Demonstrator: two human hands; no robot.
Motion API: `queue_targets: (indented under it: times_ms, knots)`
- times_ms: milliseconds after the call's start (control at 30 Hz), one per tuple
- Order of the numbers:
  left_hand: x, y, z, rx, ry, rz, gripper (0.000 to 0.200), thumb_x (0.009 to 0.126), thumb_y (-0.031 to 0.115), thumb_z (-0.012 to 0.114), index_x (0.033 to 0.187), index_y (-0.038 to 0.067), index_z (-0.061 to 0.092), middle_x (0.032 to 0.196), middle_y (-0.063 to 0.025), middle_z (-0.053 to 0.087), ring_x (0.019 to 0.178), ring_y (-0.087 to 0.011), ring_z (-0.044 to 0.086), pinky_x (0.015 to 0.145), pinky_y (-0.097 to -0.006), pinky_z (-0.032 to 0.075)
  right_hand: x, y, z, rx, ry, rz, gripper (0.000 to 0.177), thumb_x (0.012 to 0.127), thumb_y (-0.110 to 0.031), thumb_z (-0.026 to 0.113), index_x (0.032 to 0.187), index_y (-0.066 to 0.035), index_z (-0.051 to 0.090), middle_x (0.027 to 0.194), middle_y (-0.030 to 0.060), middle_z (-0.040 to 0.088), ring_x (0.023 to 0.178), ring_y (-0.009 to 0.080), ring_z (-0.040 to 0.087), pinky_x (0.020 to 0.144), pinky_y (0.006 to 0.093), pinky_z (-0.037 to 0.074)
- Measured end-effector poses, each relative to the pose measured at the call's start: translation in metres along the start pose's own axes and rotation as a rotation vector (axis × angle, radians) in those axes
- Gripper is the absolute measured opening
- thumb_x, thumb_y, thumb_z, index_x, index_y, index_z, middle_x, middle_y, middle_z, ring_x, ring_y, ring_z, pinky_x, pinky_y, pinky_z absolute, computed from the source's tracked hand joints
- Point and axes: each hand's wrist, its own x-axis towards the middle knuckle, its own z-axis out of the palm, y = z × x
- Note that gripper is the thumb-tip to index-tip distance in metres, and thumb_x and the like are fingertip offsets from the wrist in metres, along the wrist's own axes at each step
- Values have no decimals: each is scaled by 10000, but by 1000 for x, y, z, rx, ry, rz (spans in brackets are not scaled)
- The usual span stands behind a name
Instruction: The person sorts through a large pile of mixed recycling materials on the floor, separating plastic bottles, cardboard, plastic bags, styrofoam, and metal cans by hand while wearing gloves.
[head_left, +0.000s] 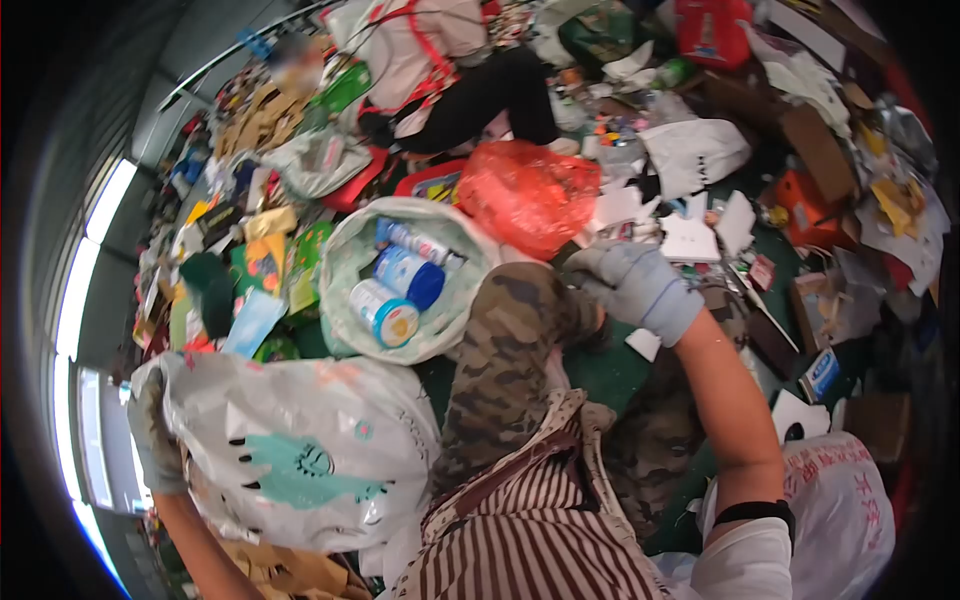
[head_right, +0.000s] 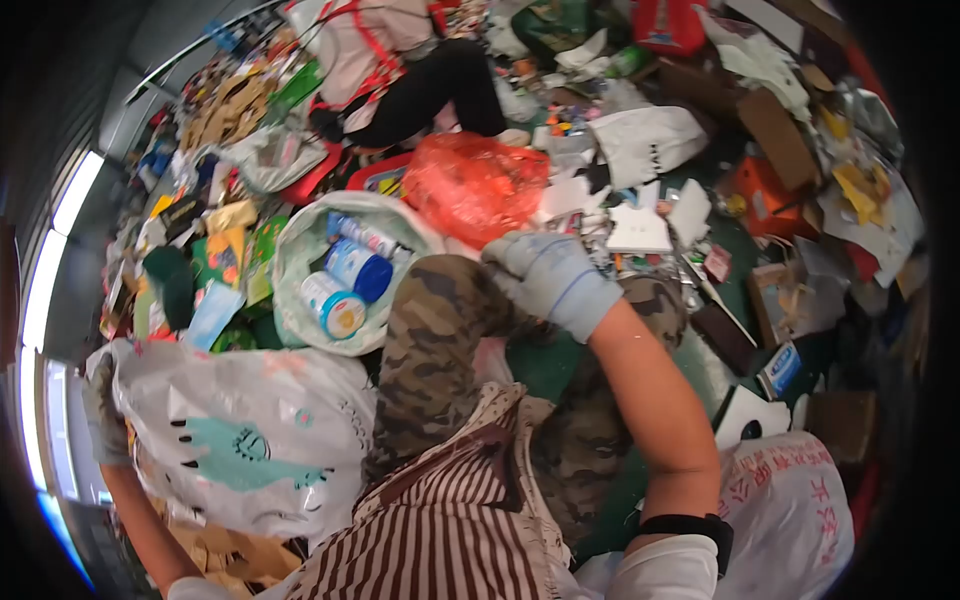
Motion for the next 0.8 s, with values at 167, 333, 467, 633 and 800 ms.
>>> queue_targets:
  times_ms: [167,333,467,633,800]
  knots:
    - [30,39,45,181,-54,-34,281,945,236,536,1049,-3,641,922,-40,635,828,-125,565,754,-264,452,-26,1,-24,-89,-113,134,195,858,-255,557,975,-109,611,893,87,624,864,286,621,750,408,484]
    - [67,102,60,947,93,9,561,865,540,461,854,13,651,811,-181,619,780,-310,565,725,-404,444,-57,8,-47,-17,-136,168,218,828,-217,632,1006,-91,624,896,97,632,853,287,622,758,387,488]
    - [111,178,165,502,-156,317,268,851,216,610,944,-35,619,716,-45,597,646,-93,525,605,-265,430,-70,38,-78,125,-285,363,281,880,-273,573,1084,-85,617,981,121,641,926,295,618,825,382,477]
    - [173,220,363,335,-854,392,397,816,249,640,1110,-13,599,829,-121,666,728,-157,630,691,-294,502,-101,168,-44,776,-74,807,388,918,-340,554,1139,-24,597,990,149,653,893,256,642,823,340,490]
    - [230,137,624,470,-1054,533,722,821,438,629,1373,33,397,1304,-212,510,1115,-308,566,946,-365,447,-120,314,6,-1,-321,917,626,726,-290,756,1252,-50,516,1251,216,514,1127,309,532,944,393,437]
